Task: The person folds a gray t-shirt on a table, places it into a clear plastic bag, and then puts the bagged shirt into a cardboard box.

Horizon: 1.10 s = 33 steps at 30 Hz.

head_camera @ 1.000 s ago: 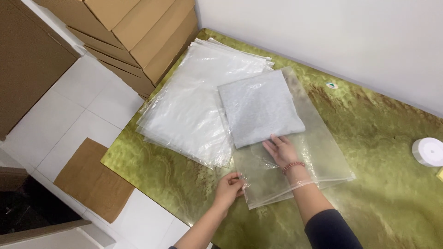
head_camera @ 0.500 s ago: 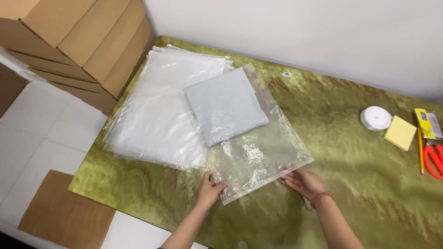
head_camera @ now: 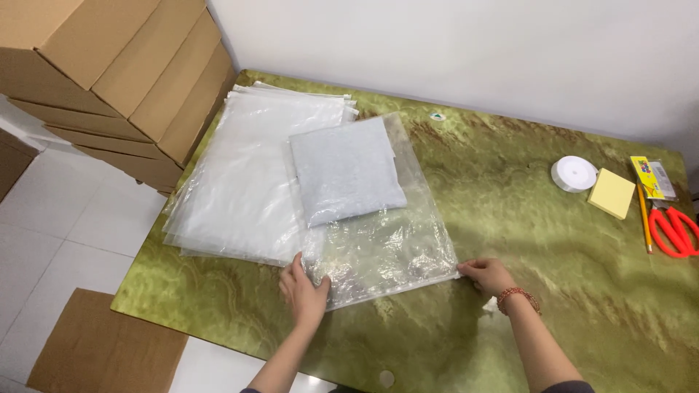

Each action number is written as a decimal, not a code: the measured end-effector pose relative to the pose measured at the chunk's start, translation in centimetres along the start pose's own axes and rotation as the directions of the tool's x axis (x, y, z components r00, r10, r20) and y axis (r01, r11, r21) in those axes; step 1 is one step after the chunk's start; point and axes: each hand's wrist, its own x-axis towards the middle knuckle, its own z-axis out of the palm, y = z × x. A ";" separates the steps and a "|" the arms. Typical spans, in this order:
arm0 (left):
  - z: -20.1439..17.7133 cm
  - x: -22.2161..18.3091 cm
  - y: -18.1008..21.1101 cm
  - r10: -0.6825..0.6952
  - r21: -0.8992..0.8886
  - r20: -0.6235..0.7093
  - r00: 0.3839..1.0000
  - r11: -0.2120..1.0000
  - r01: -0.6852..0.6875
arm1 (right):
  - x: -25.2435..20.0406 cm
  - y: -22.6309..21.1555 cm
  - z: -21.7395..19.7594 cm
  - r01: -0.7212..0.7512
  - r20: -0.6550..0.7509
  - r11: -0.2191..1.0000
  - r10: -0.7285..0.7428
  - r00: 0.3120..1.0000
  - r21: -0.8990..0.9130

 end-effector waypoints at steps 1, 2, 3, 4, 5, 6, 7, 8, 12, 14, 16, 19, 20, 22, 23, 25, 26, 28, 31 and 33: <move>0.0 -0.3 0.8 0.001 0.001 0.000 1.000 1.000 -0.001 | -1.4 -0.6 -0.2 0.000 0.000 1.000 0.000 1.000 0.001; 0.0 -0.6 1.5 0.171 0.087 -0.032 0.985 0.982 -0.168 | -2.8 -1.3 -0.3 -0.007 0.086 0.998 0.012 0.996 -0.063; 0.0 -0.8 2.2 0.338 0.177 -0.050 0.940 0.929 -0.325 | -4.1 -2.0 -0.5 -0.008 0.170 0.992 0.029 0.985 -0.127; 0.6 -0.9 3.0 0.339 0.178 -0.051 0.940 0.929 -0.325 | -3.5 -1.1 -0.3 -0.007 0.171 0.992 0.029 0.985 -0.126; 1.3 -1.2 3.6 0.437 0.160 0.085 0.896 0.881 -0.445 | -3.0 0.1 0.0 0.021 0.207 0.998 -0.009 0.978 -0.052; 2.1 -1.5 4.2 0.523 0.124 0.217 0.824 0.823 -0.555 | -2.4 1.3 0.2 0.045 0.240 0.999 -0.049 0.970 0.023; 4.5 -2.1 4.0 0.521 0.125 0.224 0.824 0.823 -0.554 | -3.7 0.7 0.4 0.039 0.241 0.999 -0.043 0.969 0.025; 6.8 -2.7 3.8 0.705 0.023 0.258 0.660 0.679 -0.734 | -4.9 0.0 0.7 0.031 0.269 0.995 -0.057 0.962 0.100; 6.0 -8.9 10.6 0.808 -0.028 0.479 0.343 0.405 -0.914 | -3.4 1.8 2.9 0.035 0.337 0.951 -0.143 0.931 0.309; 9.7 -9.2 10.0 0.903 0.029 0.306 0.301 0.308 -0.951 | -4.9 0.6 2.8 0.017 0.334 0.938 -0.140 0.932 0.345; 12.9 -8.9 9.6 0.965 0.106 0.123 0.231 0.218 -0.970 | -5.1 0.3 2.9 0.005 0.333 0.925 -0.141 0.932 0.379; 15.2 -8.5 9.1 0.981 0.209 0.040 0.188 0.176 -0.962 | -4.0 1.8 3.7 -0.023 0.324 0.908 -0.125 0.938 0.418; 15.0 -8.6 8.8 0.982 0.232 0.068 0.177 0.157 -0.960 | -3.6 2.4 3.8 -0.031 0.328 0.911 -0.116 0.938 0.411; 14.7 -8.6 7.9 0.980 0.262 0.096 0.174 0.143 -0.954 | -2.7 3.5 4.2 -0.037 0.339 0.915 -0.111 0.934 0.401; 14.6 -8.6 7.3 0.967 0.235 0.146 0.209 0.171 -0.957 | -2.2 4.1 4.3 -0.035 0.333 0.917 -0.108 0.937 0.397; 14.4 -8.0 5.7 0.949 0.212 0.196 0.248 0.206 -0.955 | -1.6 4.8 4.4 -0.034 0.332 0.921 -0.106 0.937 0.388; 14.3 -7.3 4.7 0.936 0.210 0.231 0.267 0.220 -0.953 | -1.5 4.9 4.2 -0.034 0.321 0.924 -0.097 0.942 0.381; 14.6 -6.1 2.8 0.919 0.205 0.268 0.288 0.238 -0.949 | -1.2 5.4 3.7 -0.040 0.311 0.927 -0.084 0.947 0.373; 14.1 -4.2 0.2 0.920 0.248 0.280 0.274 0.206 -0.947 | -1.1 5.3 2.6 -0.043 0.297 0.929 -0.074 0.952 0.367; 12.2 -3.4 -0.7 0.891 0.190 0.306 0.336 0.288 -0.938 | -2.2 4.1 1.4 -0.028 0.262 0.956 -0.052 0.964 0.293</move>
